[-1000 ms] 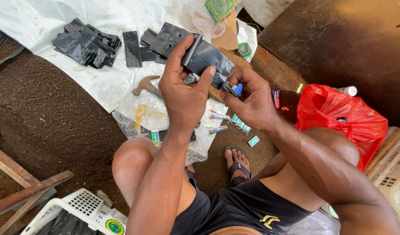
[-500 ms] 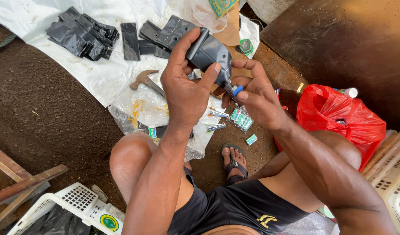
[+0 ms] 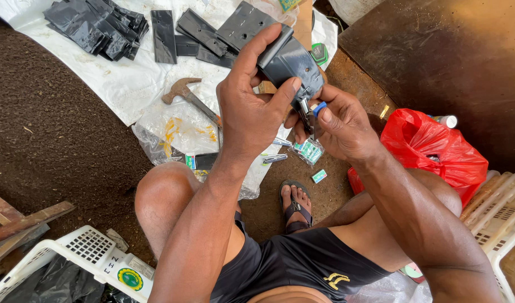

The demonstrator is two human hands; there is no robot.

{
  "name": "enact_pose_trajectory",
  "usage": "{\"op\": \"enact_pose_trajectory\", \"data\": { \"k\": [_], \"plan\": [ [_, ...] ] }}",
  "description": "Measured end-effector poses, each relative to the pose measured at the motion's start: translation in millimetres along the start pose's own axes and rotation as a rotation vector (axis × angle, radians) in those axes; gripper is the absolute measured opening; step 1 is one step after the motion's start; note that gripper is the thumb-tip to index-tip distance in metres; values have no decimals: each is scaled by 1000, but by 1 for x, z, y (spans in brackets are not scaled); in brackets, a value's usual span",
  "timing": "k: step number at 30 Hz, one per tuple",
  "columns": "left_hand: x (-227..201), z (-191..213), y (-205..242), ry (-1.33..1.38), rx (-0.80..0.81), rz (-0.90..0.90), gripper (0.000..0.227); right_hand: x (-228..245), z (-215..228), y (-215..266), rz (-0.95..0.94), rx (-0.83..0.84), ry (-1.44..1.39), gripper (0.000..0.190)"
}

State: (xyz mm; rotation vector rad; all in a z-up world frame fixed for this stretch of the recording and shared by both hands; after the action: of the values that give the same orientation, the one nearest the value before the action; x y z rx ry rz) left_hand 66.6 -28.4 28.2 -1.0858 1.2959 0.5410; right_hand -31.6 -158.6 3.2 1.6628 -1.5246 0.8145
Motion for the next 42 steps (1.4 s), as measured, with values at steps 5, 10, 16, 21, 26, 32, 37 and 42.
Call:
{"op": "enact_pose_trajectory", "data": {
  "k": [5, 10, 16, 21, 26, 32, 37, 42],
  "plan": [
    [-1, -1, 1, -6, 12, -26, 53, 0, 5, 1, 23, -12, 32, 61],
    [-4, -3, 3, -26, 6, -32, 54, 2, 5, 2, 30, -30, -10, 57],
    [-3, -6, 4, 45, 4, 15, 53, 2, 5, 2, 41, -67, -20, 57],
    [-7, -7, 4, -2, -10, -5, 54, 2, 4, 2, 49, -43, -20, 53],
    [-5, -9, 5, -7, 3, 36, 54, 0, 6, 4, 47, -43, -21, 49],
    [-6, -10, 5, -3, 10, 32, 54, -1, 7, 3, 64, -55, -23, 43],
    [-6, -9, 5, -12, 10, 33, 56, 1, 5, 2, 59, -57, -22, 42],
    [-6, -9, 5, -23, 16, 35, 55, 0, 6, 3, 60, -70, 0, 39]
  ]
}}
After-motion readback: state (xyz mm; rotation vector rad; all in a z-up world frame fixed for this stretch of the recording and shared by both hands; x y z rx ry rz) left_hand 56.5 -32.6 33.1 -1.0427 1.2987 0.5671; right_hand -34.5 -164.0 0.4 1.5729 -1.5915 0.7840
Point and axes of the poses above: each hand's wrist, its own y-axis away from the middle knuckle, its own z-axis out of the back of the hand, x = y × z, the point moved 8 cm from there along -y, towards the middle knuckle, and after that the axes turned 6 degrees about -y, right-handed, at the moved point
